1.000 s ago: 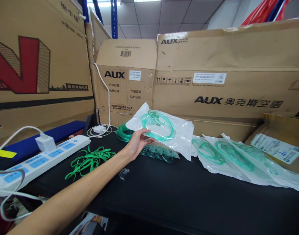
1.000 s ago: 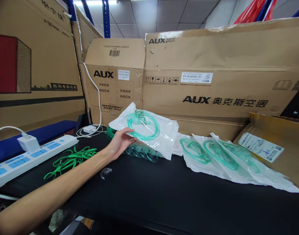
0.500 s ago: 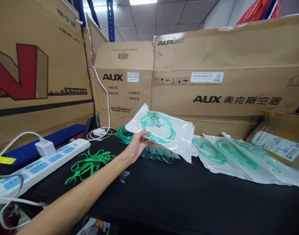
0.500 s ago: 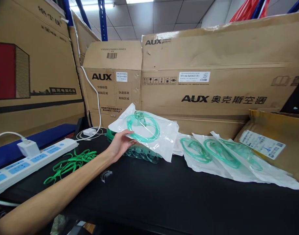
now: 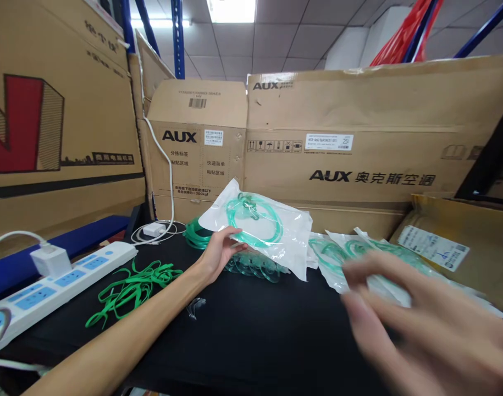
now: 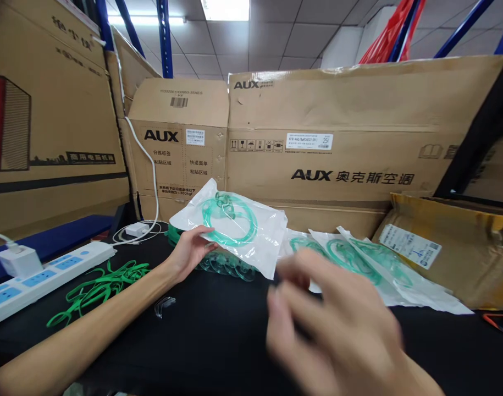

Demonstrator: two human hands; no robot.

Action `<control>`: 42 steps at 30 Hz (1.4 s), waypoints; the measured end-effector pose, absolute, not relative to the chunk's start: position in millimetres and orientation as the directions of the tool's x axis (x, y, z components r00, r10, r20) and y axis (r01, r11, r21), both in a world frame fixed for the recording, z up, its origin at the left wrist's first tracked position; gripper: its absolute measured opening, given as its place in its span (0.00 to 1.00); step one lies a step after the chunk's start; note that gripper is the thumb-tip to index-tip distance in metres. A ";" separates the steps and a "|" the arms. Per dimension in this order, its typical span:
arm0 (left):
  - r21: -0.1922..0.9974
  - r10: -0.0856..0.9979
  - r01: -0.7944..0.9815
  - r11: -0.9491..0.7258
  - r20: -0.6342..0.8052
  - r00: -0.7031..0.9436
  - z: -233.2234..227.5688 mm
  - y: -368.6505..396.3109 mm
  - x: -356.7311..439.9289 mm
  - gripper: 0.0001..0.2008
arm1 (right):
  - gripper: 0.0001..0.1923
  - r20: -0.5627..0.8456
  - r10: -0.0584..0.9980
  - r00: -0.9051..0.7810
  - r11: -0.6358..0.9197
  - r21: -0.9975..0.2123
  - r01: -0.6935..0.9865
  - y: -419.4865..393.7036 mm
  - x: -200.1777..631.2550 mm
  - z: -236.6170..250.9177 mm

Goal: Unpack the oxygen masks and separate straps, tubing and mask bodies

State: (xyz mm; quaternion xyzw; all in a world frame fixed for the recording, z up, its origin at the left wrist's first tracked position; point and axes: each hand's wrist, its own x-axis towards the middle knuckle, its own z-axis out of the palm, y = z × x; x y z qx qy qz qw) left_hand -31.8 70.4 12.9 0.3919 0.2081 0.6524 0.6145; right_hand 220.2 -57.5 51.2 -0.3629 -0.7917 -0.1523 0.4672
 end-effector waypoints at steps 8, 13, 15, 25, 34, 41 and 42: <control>0.760 0.961 -0.625 -0.178 0.271 0.056 11.8 69.7 -31.3 0.08 | 0.19 0.431 0.897 0.098 0.332 -0.804 0.493 44.7 219.9 38.3; 0.773 0.966 -0.609 -0.178 0.255 0.041 12.1 69.7 -31.4 0.08 | 0.18 0.307 0.951 0.028 0.288 -0.917 0.277 43.4 221.2 22.3; 0.779 0.967 -0.603 -0.173 0.250 0.044 12.6 69.0 -30.9 0.09 | 0.16 0.297 0.955 0.019 0.289 -0.941 0.174 39.9 224.3 26.0; 0.767 0.969 -0.618 -0.175 0.247 0.032 16.3 66.7 -30.2 0.10 | 0.11 0.276 0.953 -0.125 0.237 -0.936 -0.261 31.9 223.9 36.3; 0.830 0.960 -0.544 -0.125 0.238 0.143 12.5 62.0 -28.0 0.10 | 0.17 0.124 0.967 -0.221 0.036 -0.930 -0.366 33.4 212.7 27.1; 0.890 0.949 -0.421 -0.176 0.267 0.166 16.6 65.7 -33.4 0.15 | 0.12 0.134 0.966 -0.220 0.048 -0.934 -0.355 30.6 210.7 27.9; 0.893 0.950 -0.406 -0.197 0.276 0.147 17.8 67.7 -35.6 0.16 | 0.12 0.131 0.967 -0.216 0.051 -0.938 -0.343 29.9 211.7 28.8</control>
